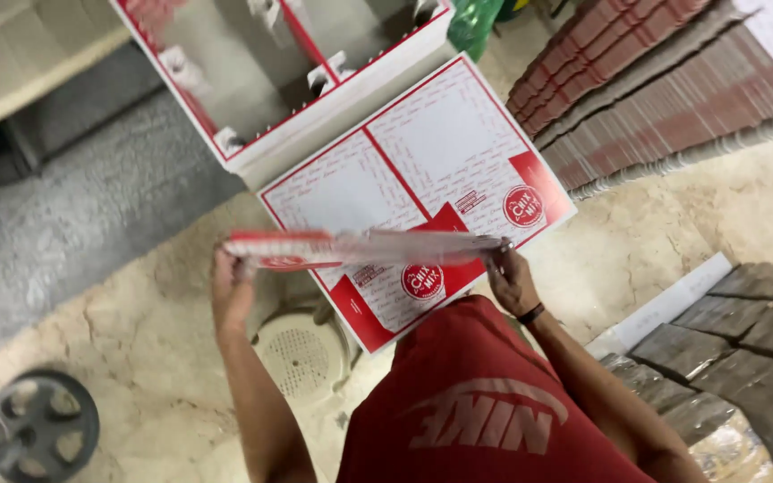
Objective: Folding flat cardboard sheets into assembled boxes in a factory setting.
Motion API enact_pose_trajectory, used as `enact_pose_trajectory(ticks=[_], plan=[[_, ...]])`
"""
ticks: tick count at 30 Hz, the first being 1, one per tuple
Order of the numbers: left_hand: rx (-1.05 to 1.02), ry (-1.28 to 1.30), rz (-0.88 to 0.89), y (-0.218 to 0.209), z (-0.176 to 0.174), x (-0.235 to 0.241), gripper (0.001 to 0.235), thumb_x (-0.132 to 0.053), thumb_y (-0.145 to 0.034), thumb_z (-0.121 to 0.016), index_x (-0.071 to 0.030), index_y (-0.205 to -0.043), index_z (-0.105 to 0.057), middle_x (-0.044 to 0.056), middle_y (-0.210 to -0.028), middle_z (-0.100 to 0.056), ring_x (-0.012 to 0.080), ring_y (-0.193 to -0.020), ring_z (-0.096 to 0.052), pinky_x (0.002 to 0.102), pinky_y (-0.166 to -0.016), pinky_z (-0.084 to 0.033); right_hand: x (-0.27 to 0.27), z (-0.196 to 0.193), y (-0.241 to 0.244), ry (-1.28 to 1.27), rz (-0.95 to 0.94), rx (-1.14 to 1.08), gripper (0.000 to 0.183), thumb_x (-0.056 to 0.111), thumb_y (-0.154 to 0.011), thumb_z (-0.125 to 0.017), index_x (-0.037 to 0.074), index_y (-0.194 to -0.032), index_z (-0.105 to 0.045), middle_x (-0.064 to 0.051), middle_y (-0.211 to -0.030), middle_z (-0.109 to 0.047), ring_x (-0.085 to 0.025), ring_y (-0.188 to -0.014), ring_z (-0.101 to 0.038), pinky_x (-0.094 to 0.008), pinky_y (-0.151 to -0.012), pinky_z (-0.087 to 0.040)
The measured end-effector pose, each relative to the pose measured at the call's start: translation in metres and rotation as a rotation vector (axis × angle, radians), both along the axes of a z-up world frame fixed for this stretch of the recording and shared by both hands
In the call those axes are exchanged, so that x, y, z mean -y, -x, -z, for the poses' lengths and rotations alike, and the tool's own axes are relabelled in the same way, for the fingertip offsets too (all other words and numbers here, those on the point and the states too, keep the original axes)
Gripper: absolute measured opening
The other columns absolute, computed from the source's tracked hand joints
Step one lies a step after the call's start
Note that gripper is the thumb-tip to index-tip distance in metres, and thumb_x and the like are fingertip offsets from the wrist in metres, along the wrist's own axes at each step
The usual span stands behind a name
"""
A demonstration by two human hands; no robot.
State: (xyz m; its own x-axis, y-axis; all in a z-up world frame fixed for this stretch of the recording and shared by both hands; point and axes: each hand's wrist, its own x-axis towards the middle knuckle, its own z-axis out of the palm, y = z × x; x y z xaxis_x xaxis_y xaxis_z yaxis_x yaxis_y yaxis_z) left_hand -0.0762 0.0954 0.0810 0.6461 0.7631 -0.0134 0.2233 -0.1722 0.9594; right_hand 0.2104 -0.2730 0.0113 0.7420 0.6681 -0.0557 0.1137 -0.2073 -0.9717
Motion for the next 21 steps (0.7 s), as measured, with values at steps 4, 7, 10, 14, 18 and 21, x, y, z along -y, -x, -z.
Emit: enact_pose_trajectory(ticks=[4,7,10,14,18,21], plan=[[-0.258,0.218,-0.215,-0.003,0.037,0.053,0.035,-0.031,-0.105,-0.061,-0.017,-0.134,-0.047,0.018,-0.142,-0.052,0.0396,-0.138,-0.048,0.054,-0.116,-0.039,0.001,0.031,-0.019,-0.08,-0.035,0.273,0.049,0.002,-0.098,-0.047,-0.006,-0.146,-0.043,-0.033,-0.128,-0.06,-0.049,-0.115,-0.06,-0.061,-0.093,-0.05],[-0.037,0.08,-0.111,0.005,0.096,0.046,0.021,-0.021,-0.102,-0.064,-0.004,-0.111,-0.057,0.016,-0.119,-0.059,0.0303,-0.117,-0.056,0.041,-0.101,-0.045,0.0,0.072,-0.028,-0.156,-0.05,0.174,0.053,-0.001,-0.096,-0.038,-0.003,-0.149,-0.042,-0.026,-0.149,-0.05,-0.041,-0.137,-0.047,-0.055,-0.111,-0.038],[-0.179,0.018,-0.092,0.011,0.113,0.04,0.026,-0.021,-0.101,-0.06,-0.002,-0.118,-0.059,0.018,-0.116,-0.065,0.0287,-0.111,-0.061,0.039,-0.095,-0.046,0.0,0.061,-0.045,-0.029,-0.057,0.201,0.028,0.012,-0.102,-0.038,0.005,-0.127,-0.049,-0.016,-0.129,-0.058,-0.029,-0.117,-0.054,-0.045,-0.1,-0.041],[-0.53,0.018,-0.047,0.004,0.118,0.037,0.045,-0.024,-0.095,-0.061,-0.003,-0.135,-0.058,0.019,-0.136,-0.067,0.0315,-0.131,-0.059,0.043,-0.107,-0.043,0.024,0.058,-0.098,0.285,-0.216,0.376,0.011,0.014,-0.103,-0.045,0.004,-0.107,-0.048,-0.023,-0.097,-0.069,-0.041,-0.08,-0.065,-0.051,-0.067,-0.05],[-0.769,0.103,0.148,-0.115,0.023,0.064,0.042,-0.027,-0.099,-0.056,-0.011,-0.138,-0.053,0.016,-0.132,-0.07,0.0353,-0.114,-0.069,0.05,-0.093,-0.052,0.09,0.012,-0.171,0.386,-0.132,0.258,0.018,0.015,-0.097,-0.046,0.006,-0.105,-0.059,-0.016,-0.105,-0.072,-0.03,-0.088,-0.067,-0.045,-0.078,-0.052],[-0.396,-0.012,0.228,-0.235,-0.012,0.071,0.039,-0.016,-0.095,-0.061,-0.01,-0.133,-0.059,0.011,-0.123,-0.074,0.0229,-0.112,-0.068,0.036,-0.093,-0.048,0.157,-0.033,-0.234,0.19,0.029,0.175,0.022,0.007,-0.095,-0.053,0.009,-0.114,-0.064,-0.006,-0.109,-0.072,-0.019,-0.094,-0.066,-0.038,-0.083,-0.056]])
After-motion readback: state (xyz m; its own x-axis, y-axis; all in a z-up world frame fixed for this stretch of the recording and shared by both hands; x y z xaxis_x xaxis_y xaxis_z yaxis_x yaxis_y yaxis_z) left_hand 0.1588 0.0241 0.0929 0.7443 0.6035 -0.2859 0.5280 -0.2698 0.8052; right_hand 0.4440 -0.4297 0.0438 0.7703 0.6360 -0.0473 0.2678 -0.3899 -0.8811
